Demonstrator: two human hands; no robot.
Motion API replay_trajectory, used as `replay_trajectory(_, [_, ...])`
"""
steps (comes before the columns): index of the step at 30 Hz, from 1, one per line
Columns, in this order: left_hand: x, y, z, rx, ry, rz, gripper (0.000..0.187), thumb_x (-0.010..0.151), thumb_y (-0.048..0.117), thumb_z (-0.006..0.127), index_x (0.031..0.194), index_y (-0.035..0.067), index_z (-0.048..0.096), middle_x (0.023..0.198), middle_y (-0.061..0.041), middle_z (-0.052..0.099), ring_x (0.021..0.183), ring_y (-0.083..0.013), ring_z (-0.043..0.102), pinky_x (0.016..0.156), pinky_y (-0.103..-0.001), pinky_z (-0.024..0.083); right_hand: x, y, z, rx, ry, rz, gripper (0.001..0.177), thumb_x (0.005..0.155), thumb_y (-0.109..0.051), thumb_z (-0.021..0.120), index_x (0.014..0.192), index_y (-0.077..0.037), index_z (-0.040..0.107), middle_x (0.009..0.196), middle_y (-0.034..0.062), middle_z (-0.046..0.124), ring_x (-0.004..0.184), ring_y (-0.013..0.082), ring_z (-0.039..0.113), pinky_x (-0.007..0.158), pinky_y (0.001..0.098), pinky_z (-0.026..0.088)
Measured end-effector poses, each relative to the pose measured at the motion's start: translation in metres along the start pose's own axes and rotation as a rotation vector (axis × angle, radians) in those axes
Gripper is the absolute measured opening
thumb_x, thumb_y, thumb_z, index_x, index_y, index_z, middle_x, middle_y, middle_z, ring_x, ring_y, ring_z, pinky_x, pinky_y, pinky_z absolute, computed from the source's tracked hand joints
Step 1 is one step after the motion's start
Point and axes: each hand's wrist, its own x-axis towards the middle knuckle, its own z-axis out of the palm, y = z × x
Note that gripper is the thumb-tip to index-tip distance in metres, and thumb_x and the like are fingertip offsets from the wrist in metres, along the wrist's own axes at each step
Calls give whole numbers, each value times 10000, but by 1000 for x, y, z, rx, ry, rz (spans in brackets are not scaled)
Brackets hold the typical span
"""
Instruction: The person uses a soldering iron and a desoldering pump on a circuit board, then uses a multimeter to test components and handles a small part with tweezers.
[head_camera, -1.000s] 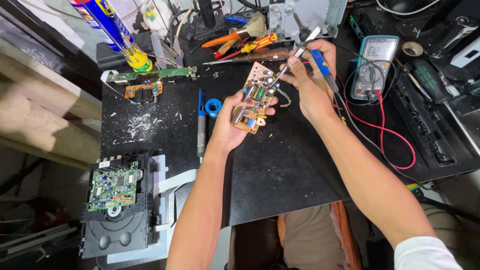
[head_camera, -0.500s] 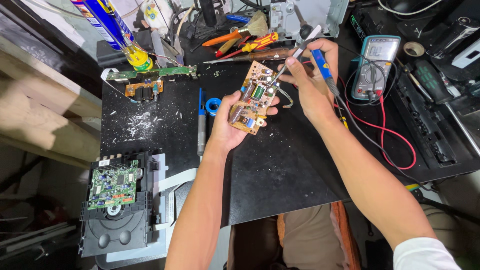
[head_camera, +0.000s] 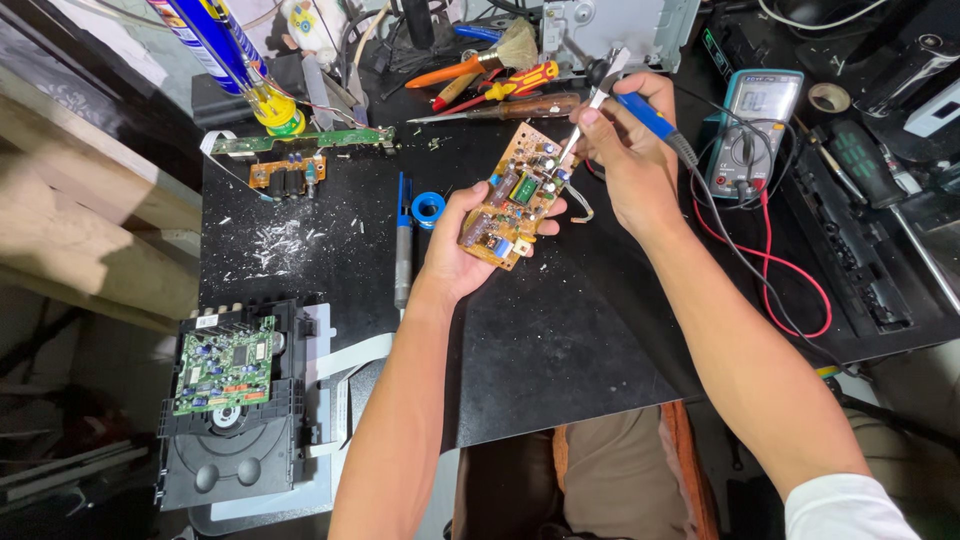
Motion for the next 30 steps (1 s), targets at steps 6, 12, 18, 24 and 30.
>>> replay_trajectory(6, [0, 0, 1, -9, -13, -20, 676, 1030, 440, 458, 1508, -37, 472, 1392, -317, 609, 1143, -389, 695, 814, -396, 581, 1, -2, 0, 91, 16, 93, 357, 1082, -88, 675, 1254, -143, 368, 1080, 106, 696, 822, 134, 669, 726, 245, 521])
replay_trajectory(12, [0, 0, 0, -2, -22, -20, 683, 1034, 438, 453, 1514, -48, 470, 1380, -330, 614, 1123, -381, 701, 829, -391, 595, -1, -9, 1, 139, 17, 148, 332, 1068, -91, 663, 1220, -166, 378, 1076, 95, 678, 822, 158, 694, 745, 303, 595])
replay_trajectory(18, [0, -1, -1, -2, -20, -31, 677, 1035, 430, 452, 1517, -45, 468, 1380, -333, 613, 1109, -375, 709, 811, -386, 598, -1, -4, -2, 141, 13, 182, 329, 1075, -81, 662, 1229, -165, 384, 1092, 110, 675, 830, 168, 686, 753, 318, 582])
replay_trajectory(24, [1, -1, -1, 7, -11, -39, 675, 1035, 431, 443, 1515, -44, 470, 1375, -332, 615, 1101, -372, 707, 831, -395, 601, 0, -1, -2, 146, 40, 234, 337, 1050, -77, 657, 1226, -175, 387, 1101, 119, 665, 823, 185, 687, 737, 345, 600])
replay_trajectory(30, [0, -2, -1, 38, -7, -36, 671, 1036, 444, 437, 1508, -31, 486, 1377, -318, 623, 1106, -356, 703, 823, -395, 590, 1, 1, -2, 139, 79, 280, 332, 1022, -81, 656, 1219, -161, 401, 1080, 98, 654, 806, 169, 682, 722, 330, 614])
